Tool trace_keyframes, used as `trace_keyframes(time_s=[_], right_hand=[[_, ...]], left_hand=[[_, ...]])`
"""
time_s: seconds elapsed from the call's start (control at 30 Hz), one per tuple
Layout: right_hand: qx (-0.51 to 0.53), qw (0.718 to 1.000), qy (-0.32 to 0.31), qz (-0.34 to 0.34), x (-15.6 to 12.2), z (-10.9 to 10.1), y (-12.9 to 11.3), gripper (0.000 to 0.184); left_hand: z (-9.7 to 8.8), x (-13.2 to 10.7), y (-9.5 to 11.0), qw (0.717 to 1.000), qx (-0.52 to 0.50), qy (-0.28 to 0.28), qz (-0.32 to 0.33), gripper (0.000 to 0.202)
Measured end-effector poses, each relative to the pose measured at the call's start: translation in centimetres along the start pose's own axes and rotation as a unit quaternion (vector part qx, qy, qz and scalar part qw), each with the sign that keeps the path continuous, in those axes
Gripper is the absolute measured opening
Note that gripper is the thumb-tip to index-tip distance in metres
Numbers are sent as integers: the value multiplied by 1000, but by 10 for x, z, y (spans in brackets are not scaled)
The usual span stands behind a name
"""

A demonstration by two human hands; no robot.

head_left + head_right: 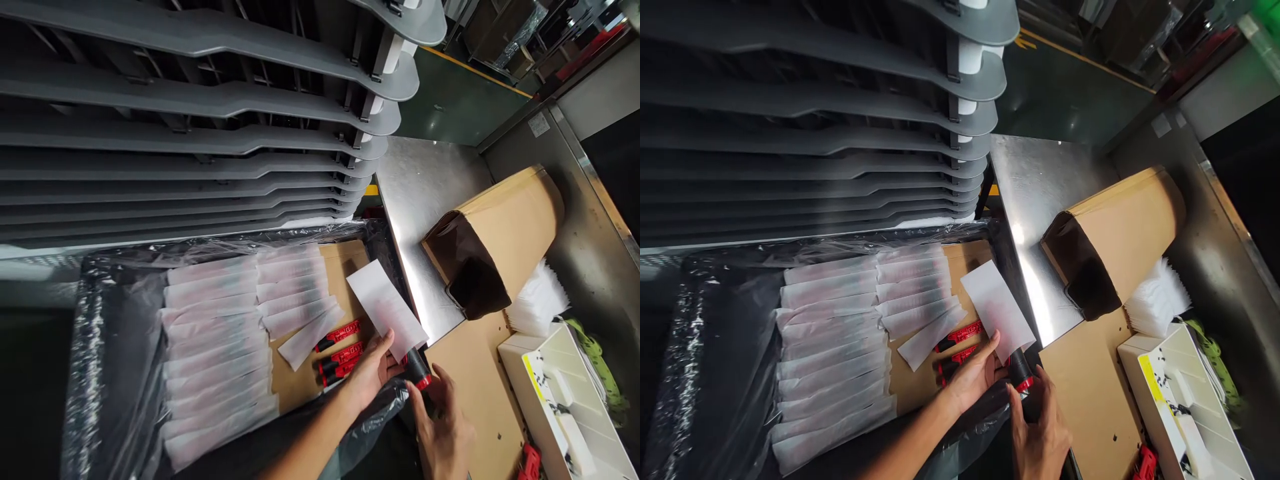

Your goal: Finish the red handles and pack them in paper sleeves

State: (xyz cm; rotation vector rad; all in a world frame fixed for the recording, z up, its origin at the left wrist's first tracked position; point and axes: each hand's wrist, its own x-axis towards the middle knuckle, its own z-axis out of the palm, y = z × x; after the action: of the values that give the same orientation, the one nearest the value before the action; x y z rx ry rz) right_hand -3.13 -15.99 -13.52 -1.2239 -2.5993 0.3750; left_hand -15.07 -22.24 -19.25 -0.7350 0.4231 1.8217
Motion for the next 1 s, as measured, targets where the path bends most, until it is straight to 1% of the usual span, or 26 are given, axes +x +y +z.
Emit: trace_keyframes(time_s=[0.07, 0.17, 0.23, 0.3, 0.4, 0.5, 0.6, 0.67, 0.73, 0.8, 0.9, 0.93, 1.0], right_hand=[[10, 1000, -17, 8, 4, 2, -3, 67], [24, 997, -70, 33, 9, -1, -10, 68], [57, 991, -105, 56, 15, -4, -14, 65], [109, 983, -120, 88, 23, -6, -16, 61], [160, 969, -148, 115, 40, -1, -17, 59], [148, 964, -205, 85, 54, 9, -18, 50], [99, 968, -227, 45, 61, 15, -21, 50], [62, 968, -242, 21, 64, 15, -23, 50], [24, 965, -262, -7, 65, 12, -25, 51], [4, 958, -285, -31, 65, 8, -28, 50], [17, 944, -325, -52, 62, -3, -32, 50], [25, 938, -340, -59, 61, -6, -34, 50], [34, 929, -361, -75, 57, -14, -38, 49]], left_hand=[[-3, -1, -7, 1000, -6, -3, -14, 33], [-7, -3, -12, 999, -19, -4, -36, 33], [-8, -5, -12, 998, -30, -2, -54, 31], [-8, -7, -10, 997, -39, 3, -70, 29], [-10, -9, -7, 995, -51, 11, -86, 26], [-14, -12, -7, 994, -58, 12, -95, 24], [-19, -14, -7, 993, -59, 11, -103, 26], [-22, -16, -7, 992, -58, 6, -111, 30], [-26, -19, -6, 991, -53, -9, -123, 39], [-29, -21, -4, 988, -47, -43, -144, 50], [-35, -22, -1, 978, -67, -102, -172, 63], [-37, -21, 0, 975, -81, -108, -177, 65], [-38, -18, 3, 974, -105, -91, -179, 66]])
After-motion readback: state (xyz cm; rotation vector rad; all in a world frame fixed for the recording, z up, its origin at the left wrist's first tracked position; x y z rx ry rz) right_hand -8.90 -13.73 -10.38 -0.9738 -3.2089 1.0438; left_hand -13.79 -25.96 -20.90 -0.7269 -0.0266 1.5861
